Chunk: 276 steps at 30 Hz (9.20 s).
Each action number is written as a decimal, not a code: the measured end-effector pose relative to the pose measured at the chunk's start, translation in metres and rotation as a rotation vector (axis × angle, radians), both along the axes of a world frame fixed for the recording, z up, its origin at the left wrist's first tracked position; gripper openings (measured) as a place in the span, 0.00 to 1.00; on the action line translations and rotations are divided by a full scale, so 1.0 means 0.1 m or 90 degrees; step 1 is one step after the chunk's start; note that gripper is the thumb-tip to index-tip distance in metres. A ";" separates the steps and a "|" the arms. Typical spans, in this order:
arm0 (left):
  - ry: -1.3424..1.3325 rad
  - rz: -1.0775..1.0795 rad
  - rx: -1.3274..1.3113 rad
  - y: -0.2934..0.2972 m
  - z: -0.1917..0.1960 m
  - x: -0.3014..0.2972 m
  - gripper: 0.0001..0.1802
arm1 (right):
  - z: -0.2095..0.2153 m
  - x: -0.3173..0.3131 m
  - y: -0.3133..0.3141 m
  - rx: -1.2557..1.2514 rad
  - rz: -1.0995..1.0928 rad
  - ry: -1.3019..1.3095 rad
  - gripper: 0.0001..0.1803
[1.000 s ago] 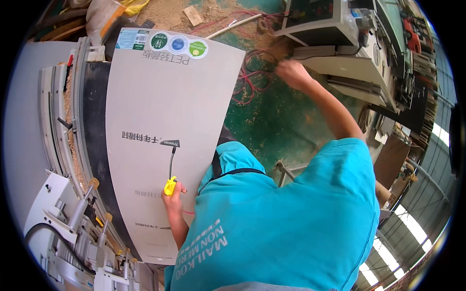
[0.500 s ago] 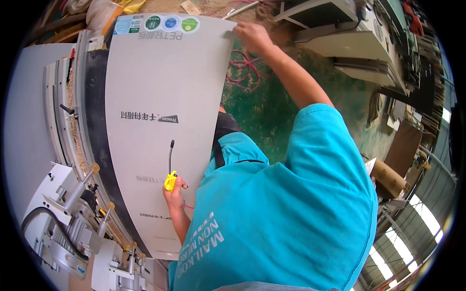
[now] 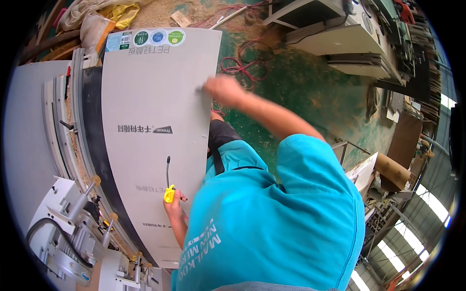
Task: The person cleans panels by blowing air with an air blow gun, scraping surfaces with a blade, and wiping them by hand, then carries and stacks the panels onto a pile.
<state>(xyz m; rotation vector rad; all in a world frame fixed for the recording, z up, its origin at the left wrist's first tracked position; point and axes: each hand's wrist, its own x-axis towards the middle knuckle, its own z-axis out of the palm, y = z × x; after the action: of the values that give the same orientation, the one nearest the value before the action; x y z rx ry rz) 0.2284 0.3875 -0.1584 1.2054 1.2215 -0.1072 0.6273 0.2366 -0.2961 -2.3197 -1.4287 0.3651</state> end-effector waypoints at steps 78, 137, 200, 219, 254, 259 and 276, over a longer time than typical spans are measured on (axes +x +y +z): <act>0.089 0.228 0.085 -3.92 0.03 -7.48 0.13 | -0.01 -6.21 -1.13 -0.068 -0.126 -0.149 0.15; -0.075 0.027 0.176 -3.68 -0.65 -10.87 0.19 | 0.69 -10.76 -5.05 0.765 -0.749 0.537 0.20; 0.068 0.016 -0.015 0.66 0.22 0.93 0.12 | 0.01 1.68 -0.29 -0.222 -0.792 -0.008 0.11; 0.097 0.406 0.031 -0.40 0.34 0.13 0.08 | -0.05 1.18 3.96 0.312 -0.190 -0.043 0.05; -0.020 0.603 0.035 -2.94 -0.40 -3.79 0.10 | -0.27 -5.55 2.85 0.322 0.128 0.211 0.04; -0.003 0.596 0.136 -2.31 -0.10 -3.58 0.10 | -0.27 -5.24 2.82 0.258 0.203 0.215 0.04; 0.061 0.404 -0.059 -0.20 0.09 -0.52 0.08 | -0.11 1.02 3.98 0.296 -0.228 -0.110 0.02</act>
<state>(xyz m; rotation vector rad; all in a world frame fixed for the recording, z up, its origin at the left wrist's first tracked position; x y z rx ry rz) 0.1767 0.3673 -0.1489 0.6940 1.6122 0.2496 0.7295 0.6343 -0.3070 -2.1849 -0.9995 -0.2506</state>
